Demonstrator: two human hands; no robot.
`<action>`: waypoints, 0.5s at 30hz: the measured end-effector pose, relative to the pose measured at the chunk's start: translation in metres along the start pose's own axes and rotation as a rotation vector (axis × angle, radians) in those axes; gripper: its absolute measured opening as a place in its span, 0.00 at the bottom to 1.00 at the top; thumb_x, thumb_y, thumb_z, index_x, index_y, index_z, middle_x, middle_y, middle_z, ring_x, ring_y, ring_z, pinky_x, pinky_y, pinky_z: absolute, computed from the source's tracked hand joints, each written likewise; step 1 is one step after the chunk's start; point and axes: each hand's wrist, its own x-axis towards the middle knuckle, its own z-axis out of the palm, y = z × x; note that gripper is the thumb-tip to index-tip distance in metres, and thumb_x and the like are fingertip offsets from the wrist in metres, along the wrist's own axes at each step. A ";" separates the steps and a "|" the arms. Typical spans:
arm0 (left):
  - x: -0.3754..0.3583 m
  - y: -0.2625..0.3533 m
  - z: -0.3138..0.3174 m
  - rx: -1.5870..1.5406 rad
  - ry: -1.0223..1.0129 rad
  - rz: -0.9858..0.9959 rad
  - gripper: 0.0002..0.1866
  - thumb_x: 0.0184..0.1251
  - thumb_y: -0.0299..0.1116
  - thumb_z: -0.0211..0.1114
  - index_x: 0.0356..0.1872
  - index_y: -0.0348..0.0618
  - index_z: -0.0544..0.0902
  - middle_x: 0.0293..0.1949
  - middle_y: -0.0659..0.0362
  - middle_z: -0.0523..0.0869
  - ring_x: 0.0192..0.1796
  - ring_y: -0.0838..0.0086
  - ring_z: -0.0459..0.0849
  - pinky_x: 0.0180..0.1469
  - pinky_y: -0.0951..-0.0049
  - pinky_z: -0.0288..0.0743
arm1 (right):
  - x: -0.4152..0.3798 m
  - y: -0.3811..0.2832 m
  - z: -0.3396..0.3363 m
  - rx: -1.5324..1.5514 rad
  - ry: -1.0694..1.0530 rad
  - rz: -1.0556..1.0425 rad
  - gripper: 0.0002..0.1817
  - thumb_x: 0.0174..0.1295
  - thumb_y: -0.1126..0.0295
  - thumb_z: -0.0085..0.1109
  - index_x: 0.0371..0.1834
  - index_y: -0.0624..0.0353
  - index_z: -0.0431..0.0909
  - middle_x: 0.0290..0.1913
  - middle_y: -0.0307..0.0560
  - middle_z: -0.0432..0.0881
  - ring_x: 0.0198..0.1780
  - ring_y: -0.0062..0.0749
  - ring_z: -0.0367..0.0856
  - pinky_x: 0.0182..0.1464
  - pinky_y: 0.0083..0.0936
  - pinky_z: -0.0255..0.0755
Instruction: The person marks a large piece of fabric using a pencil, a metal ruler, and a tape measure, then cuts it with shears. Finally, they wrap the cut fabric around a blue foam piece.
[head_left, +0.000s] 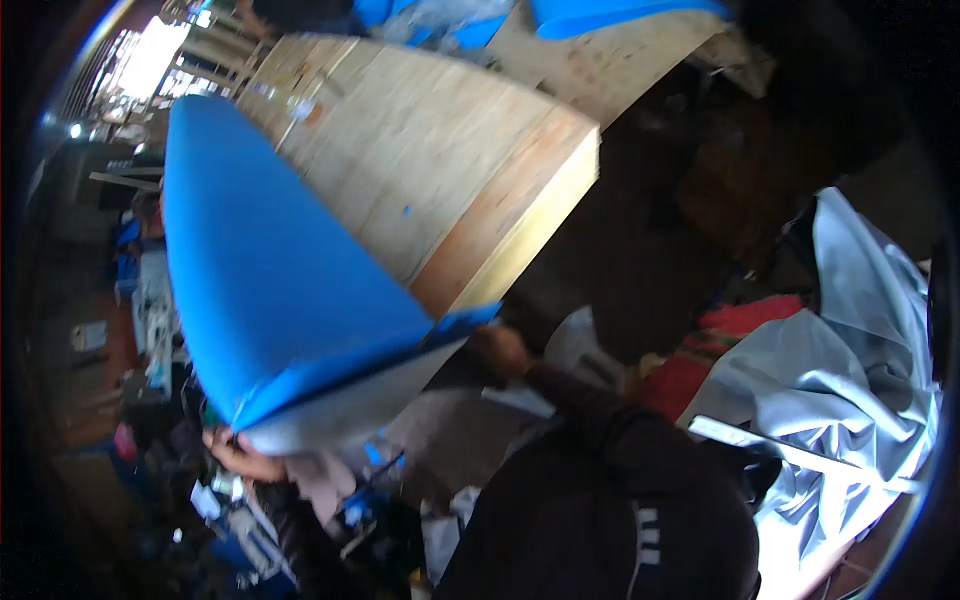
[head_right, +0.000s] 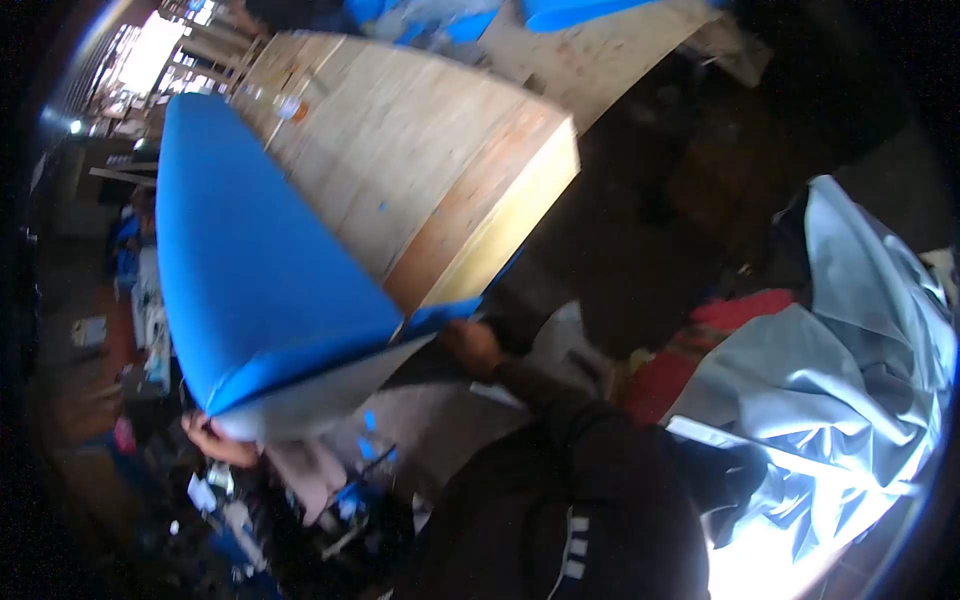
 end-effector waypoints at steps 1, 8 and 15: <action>0.003 0.005 0.000 0.064 0.009 0.026 0.21 0.79 0.53 0.62 0.49 0.43 0.74 0.45 0.55 0.72 0.47 0.64 0.75 0.54 0.62 0.70 | -0.004 0.023 0.023 -0.004 0.045 0.024 0.17 0.74 0.55 0.59 0.49 0.58 0.83 0.43 0.61 0.86 0.46 0.63 0.85 0.51 0.49 0.80; 0.006 0.002 -0.004 0.003 -0.038 0.015 0.23 0.79 0.56 0.63 0.45 0.44 0.72 0.40 0.59 0.69 0.43 0.70 0.72 0.49 0.67 0.68 | -0.002 -0.045 -0.032 0.075 -0.053 -0.010 0.12 0.71 0.62 0.63 0.46 0.59 0.83 0.42 0.62 0.86 0.49 0.62 0.85 0.52 0.50 0.77; 0.007 0.001 -0.003 0.004 -0.044 0.028 0.21 0.82 0.55 0.60 0.45 0.46 0.72 0.39 0.61 0.68 0.43 0.71 0.71 0.49 0.66 0.67 | 0.000 -0.038 -0.028 0.071 -0.116 0.071 0.13 0.71 0.61 0.64 0.47 0.61 0.84 0.42 0.60 0.87 0.48 0.61 0.85 0.51 0.50 0.77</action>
